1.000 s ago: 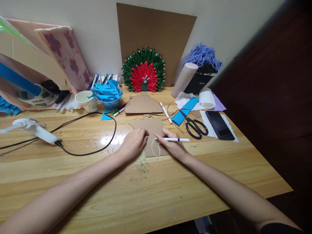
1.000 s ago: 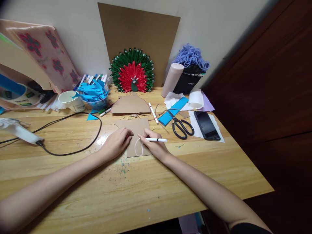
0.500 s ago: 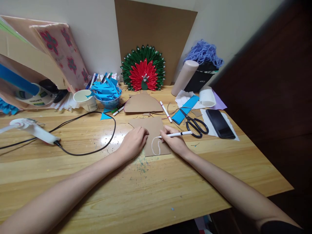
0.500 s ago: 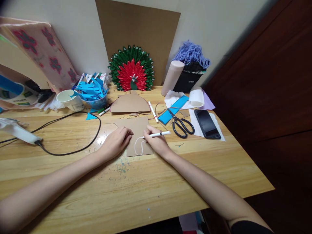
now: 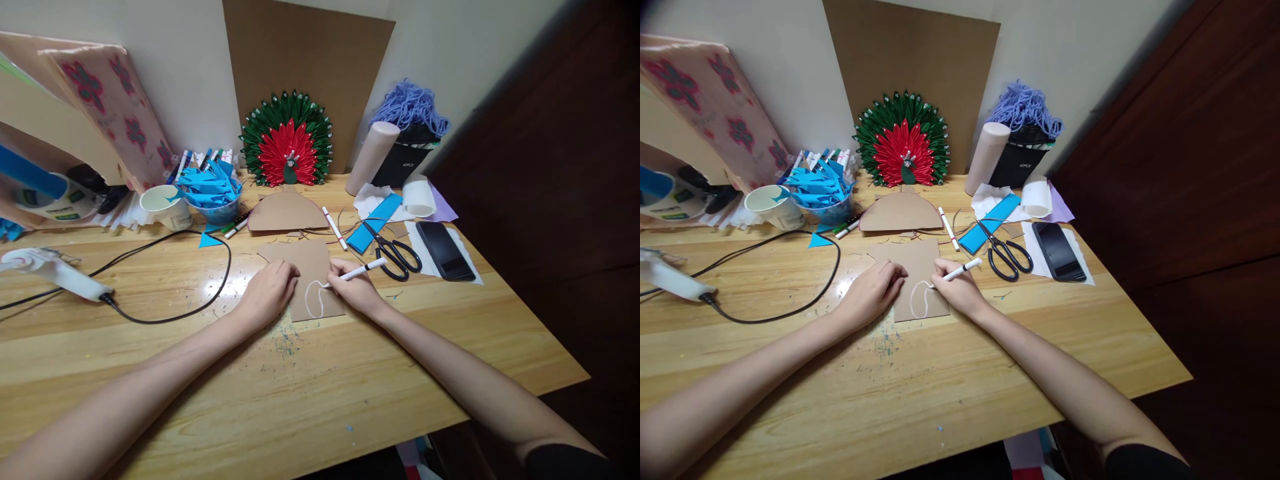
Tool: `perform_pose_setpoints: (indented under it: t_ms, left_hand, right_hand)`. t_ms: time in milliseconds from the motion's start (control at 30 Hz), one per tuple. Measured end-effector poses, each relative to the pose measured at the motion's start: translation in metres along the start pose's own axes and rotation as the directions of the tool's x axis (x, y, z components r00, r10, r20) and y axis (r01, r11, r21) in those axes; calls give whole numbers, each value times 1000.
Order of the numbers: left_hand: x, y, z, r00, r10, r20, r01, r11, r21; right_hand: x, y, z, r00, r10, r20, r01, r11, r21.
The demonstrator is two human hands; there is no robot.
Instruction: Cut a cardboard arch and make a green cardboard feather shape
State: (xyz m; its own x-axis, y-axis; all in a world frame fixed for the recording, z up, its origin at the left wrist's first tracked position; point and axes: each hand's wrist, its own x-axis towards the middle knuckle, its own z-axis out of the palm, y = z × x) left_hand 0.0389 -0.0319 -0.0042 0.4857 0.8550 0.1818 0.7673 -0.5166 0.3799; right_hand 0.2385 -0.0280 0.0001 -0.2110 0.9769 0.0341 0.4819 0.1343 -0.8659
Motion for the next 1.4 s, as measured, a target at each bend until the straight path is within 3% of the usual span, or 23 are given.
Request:
perform_pose_setpoints:
  t_ms: [400,733,967,1400]
  left_hand:
    - [0,2,-2,1000,-6,-1,6,1000,-6]
    - [-3,2,-3,1000,-28,-7,27,999,-35]
    - [-5,2,-3,999,-47,-21,45,996,-73]
    - [-5,2,-2,999,-31,-34,29,998,-47]
  right_hand:
    - [-1,2,-1,1000,22,-18,-22,999,25]
    - [-2,9,0,999,29,34,-30,999,28]
    - [-1,9,2,998,62,2,-59,947,315]
    - [-6,-1,0,1000,-11,22,3,939,344]
